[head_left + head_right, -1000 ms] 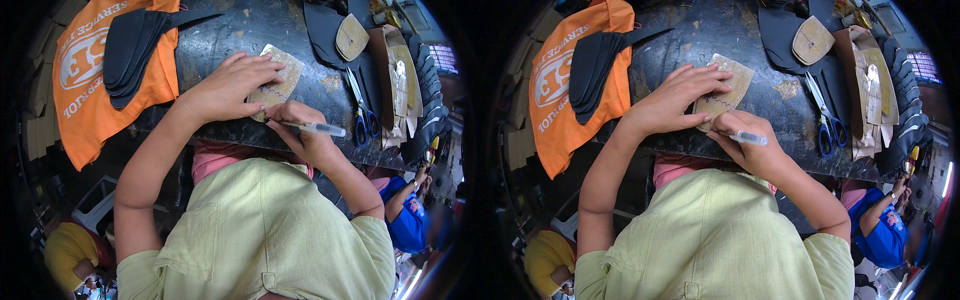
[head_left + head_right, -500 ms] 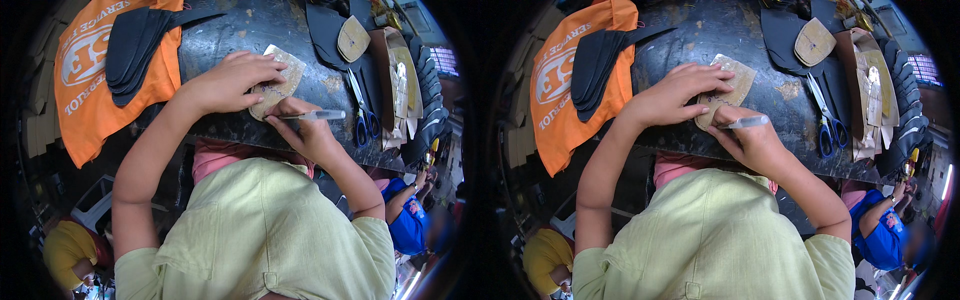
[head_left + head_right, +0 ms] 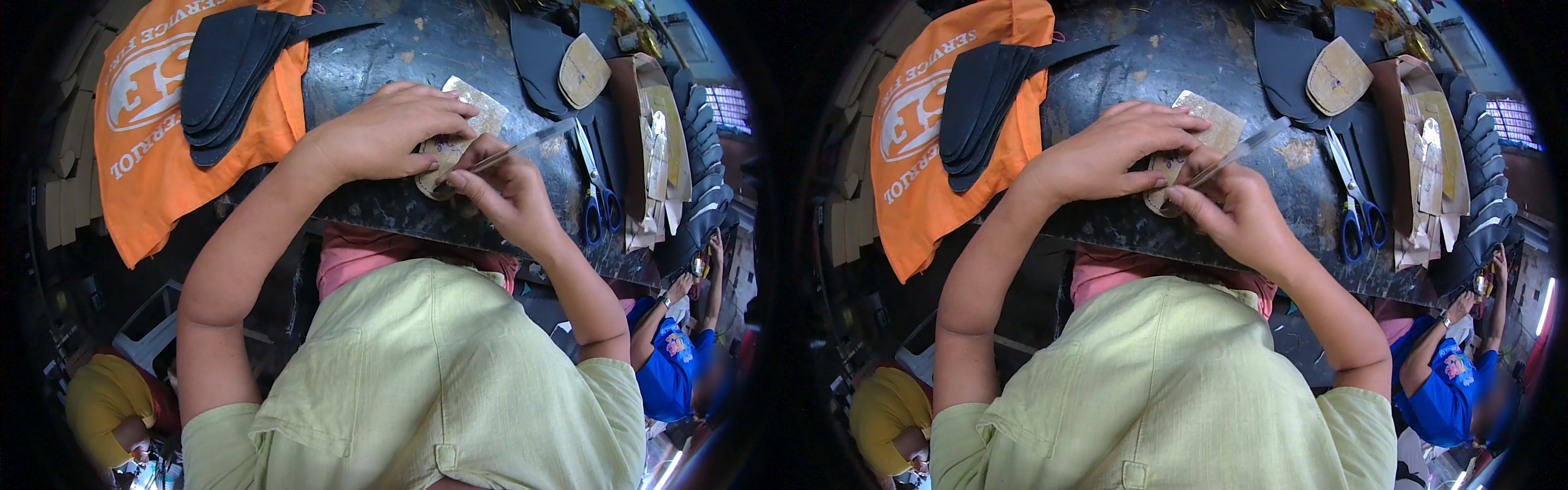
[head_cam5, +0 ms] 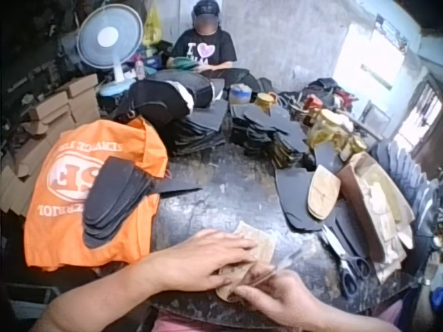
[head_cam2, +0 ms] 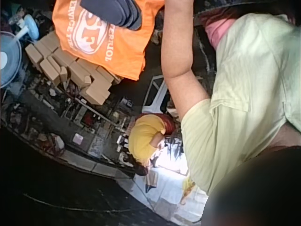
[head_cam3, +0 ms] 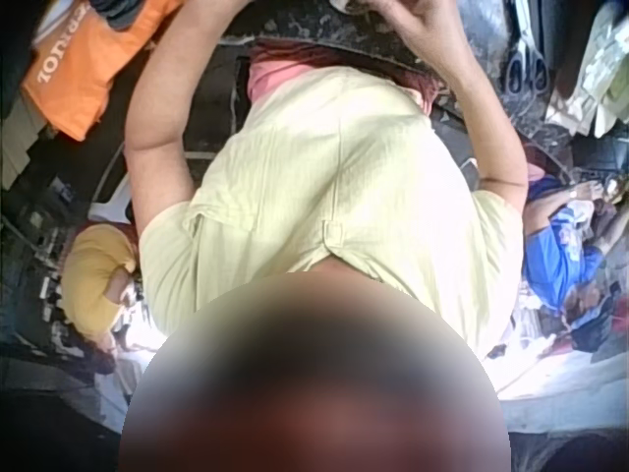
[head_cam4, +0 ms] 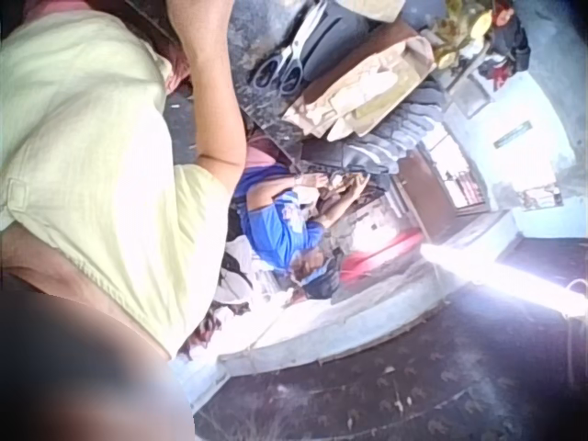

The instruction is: The person marks a shoe insole template with a pen, then uses scissors to cut a black insole material along the marked outline. The person repeats this process for multiple insoles, stacking the cut pieces on the table.

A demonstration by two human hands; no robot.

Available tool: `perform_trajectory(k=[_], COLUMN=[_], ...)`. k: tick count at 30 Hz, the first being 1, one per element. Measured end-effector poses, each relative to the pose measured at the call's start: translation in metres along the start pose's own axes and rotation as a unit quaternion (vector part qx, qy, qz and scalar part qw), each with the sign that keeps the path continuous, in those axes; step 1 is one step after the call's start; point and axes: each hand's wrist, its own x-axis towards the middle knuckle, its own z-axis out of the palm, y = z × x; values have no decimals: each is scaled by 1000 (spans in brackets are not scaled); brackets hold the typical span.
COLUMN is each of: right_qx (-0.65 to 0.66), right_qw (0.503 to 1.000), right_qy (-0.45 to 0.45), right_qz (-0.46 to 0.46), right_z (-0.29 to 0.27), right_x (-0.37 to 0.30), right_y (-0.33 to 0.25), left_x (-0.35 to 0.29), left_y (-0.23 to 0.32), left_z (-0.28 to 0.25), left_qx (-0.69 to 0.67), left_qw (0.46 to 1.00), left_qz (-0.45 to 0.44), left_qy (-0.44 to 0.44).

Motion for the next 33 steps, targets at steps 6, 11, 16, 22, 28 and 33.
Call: perform_trajectory(k=[6,11,16,22,28,33], right_qx=[-109,-171,-168,-149,-135,-114], right_qw=[981,951,962,970,970,974], right_qy=[6,21,22,8,15,16], right_qz=[-158,-257,-215,-192,-203,-194], right_z=[9,14,17,14,15,13], right_x=[2,4,5,6,8,7], right_y=[-3,1,6,6,7,7], left_x=[-1,-1,0,2,-12,-29], left_y=[1,0,-6,-13,-1,7], left_z=[2,4,7,1,-1,2], left_qx=[4,1,-1,-55,9,-6], left_qw=[1000,1000,1000,997,999,999], left_qz=[-6,-3,12,15,-25,-24], left_qy=[2,13,15,45,46,44])
